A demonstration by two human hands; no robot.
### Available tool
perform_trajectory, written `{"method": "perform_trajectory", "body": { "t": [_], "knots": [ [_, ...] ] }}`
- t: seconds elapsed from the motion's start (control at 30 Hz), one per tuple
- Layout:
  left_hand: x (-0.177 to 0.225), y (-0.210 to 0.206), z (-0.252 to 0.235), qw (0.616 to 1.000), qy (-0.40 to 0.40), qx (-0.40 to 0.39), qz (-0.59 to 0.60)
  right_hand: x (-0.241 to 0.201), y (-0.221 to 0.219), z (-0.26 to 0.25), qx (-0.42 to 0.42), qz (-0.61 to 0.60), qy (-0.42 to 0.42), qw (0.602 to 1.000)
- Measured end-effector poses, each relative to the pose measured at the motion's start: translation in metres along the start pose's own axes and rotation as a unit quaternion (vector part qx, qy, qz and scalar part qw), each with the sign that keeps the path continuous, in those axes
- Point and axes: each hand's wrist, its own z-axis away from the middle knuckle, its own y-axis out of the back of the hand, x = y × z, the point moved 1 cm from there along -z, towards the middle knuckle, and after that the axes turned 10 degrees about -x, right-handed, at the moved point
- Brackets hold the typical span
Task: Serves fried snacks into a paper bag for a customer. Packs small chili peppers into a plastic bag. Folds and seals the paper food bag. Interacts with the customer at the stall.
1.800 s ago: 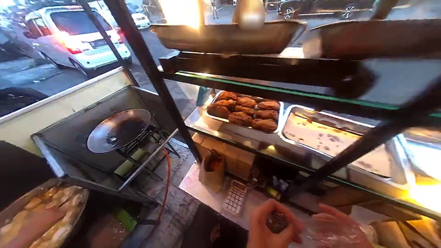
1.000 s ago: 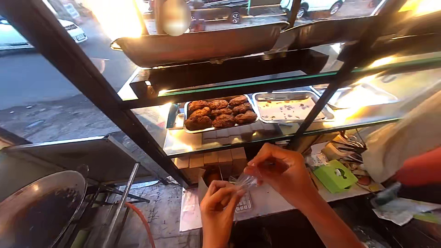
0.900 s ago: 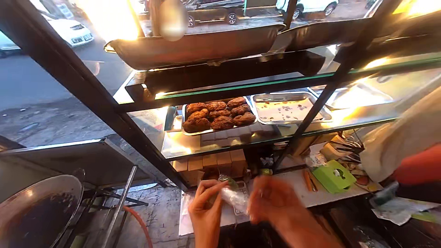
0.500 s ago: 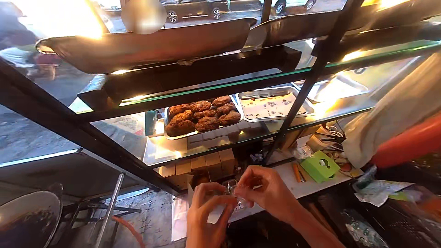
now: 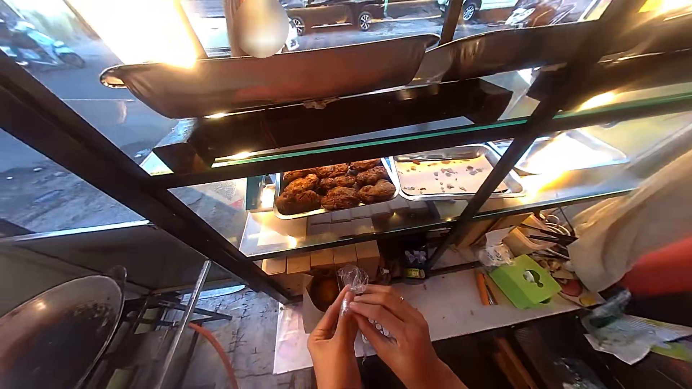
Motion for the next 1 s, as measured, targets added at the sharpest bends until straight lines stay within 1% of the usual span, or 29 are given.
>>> {"method": "perform_trajectory", "body": {
  "t": [0.07,0.13,0.17,0.2,0.23,0.3,0.33,0.37,0.4,0.47,0.5,0.53,0.57,0.6,0.63,0.7,0.77,0.8,0.83,0.87,0.9,0.93,0.97,1.0],
  "knots": [
    [-0.003,0.004,0.000,1.000,0.012,0.015,0.005,0.002,-0.007,0.002,0.013,-0.007,-0.002,1.000],
    [-0.006,0.009,0.000,1.000,0.004,0.013,-0.009,0.004,-0.013,0.003,0.031,-0.029,-0.022,0.999],
    [-0.009,0.015,0.000,0.999,-0.019,-0.002,-0.035,0.004,-0.015,0.002,0.036,-0.050,-0.041,0.997],
    [-0.012,0.022,-0.002,0.994,-0.061,-0.025,-0.083,0.004,-0.018,0.003,0.042,-0.081,-0.062,0.994],
    [-0.015,0.029,-0.005,0.981,-0.115,-0.045,-0.150,0.003,-0.021,0.004,0.049,-0.121,-0.086,0.988],
    [-0.018,0.042,-0.010,0.929,-0.218,-0.059,-0.295,0.000,-0.025,0.007,0.070,-0.205,-0.137,0.967],
    [-0.020,0.048,-0.011,0.906,-0.246,-0.064,-0.338,-0.002,-0.025,0.008,0.077,-0.229,-0.166,0.956],
    [-0.022,0.055,-0.011,0.897,-0.251,-0.078,-0.355,-0.004,-0.025,0.009,0.076,-0.238,-0.198,0.948],
    [-0.024,0.062,-0.011,0.898,-0.237,-0.101,-0.355,-0.004,-0.025,0.011,0.064,-0.244,-0.229,0.940],
    [-0.030,0.082,-0.011,0.914,-0.169,-0.183,-0.319,0.000,-0.026,0.022,0.005,-0.272,-0.285,0.919],
    [-0.034,0.093,-0.013,0.920,-0.130,-0.231,-0.288,0.005,-0.027,0.029,-0.041,-0.305,-0.308,0.901],
    [-0.038,0.102,-0.016,0.922,-0.093,-0.273,-0.258,0.011,-0.028,0.034,-0.091,-0.349,-0.328,0.873],
    [-0.042,0.110,-0.020,0.922,-0.064,-0.301,-0.234,0.017,-0.031,0.037,-0.135,-0.393,-0.347,0.841],
    [-0.043,0.114,-0.024,0.919,-0.053,-0.313,-0.233,0.023,-0.033,0.037,-0.161,-0.422,-0.363,0.815],
    [-0.040,0.115,-0.031,0.915,-0.063,-0.305,-0.257,0.031,-0.037,0.034,-0.172,-0.432,-0.370,0.804],
    [-0.026,0.117,-0.051,0.907,-0.123,-0.241,-0.323,0.049,-0.047,0.017,-0.152,-0.418,-0.376,0.813],
    [-0.015,0.125,-0.082,0.904,-0.176,-0.161,-0.354,0.069,-0.065,-0.006,-0.107,-0.360,-0.387,0.842],
    [-0.012,0.131,-0.097,0.894,-0.195,-0.137,-0.379,0.080,-0.076,-0.016,-0.101,-0.316,-0.389,0.859],
    [-0.011,0.137,-0.108,0.874,-0.206,-0.130,-0.420,0.089,-0.088,-0.021,-0.118,-0.272,-0.384,0.874],
    [-0.011,0.142,-0.115,0.845,-0.203,-0.140,-0.475,0.096,-0.097,-0.023,-0.160,-0.232,-0.366,0.887],
    [-0.012,0.145,-0.119,0.808,-0.185,-0.161,-0.536,0.099,-0.102,-0.023,-0.215,-0.185,-0.341,0.896],
    [-0.014,0.147,-0.120,0.769,-0.160,-0.185,-0.590,0.098,-0.103,-0.020,-0.247,-0.132,-0.307,0.910],
    [-0.016,0.150,-0.121,0.735,-0.135,-0.206,-0.632,0.096,-0.104,-0.015,-0.245,-0.082,-0.272,0.927],
    [-0.017,0.153,-0.122,0.711,-0.107,-0.221,-0.659,0.092,-0.102,-0.008,-0.233,-0.046,-0.252,0.938]
  ]
}}
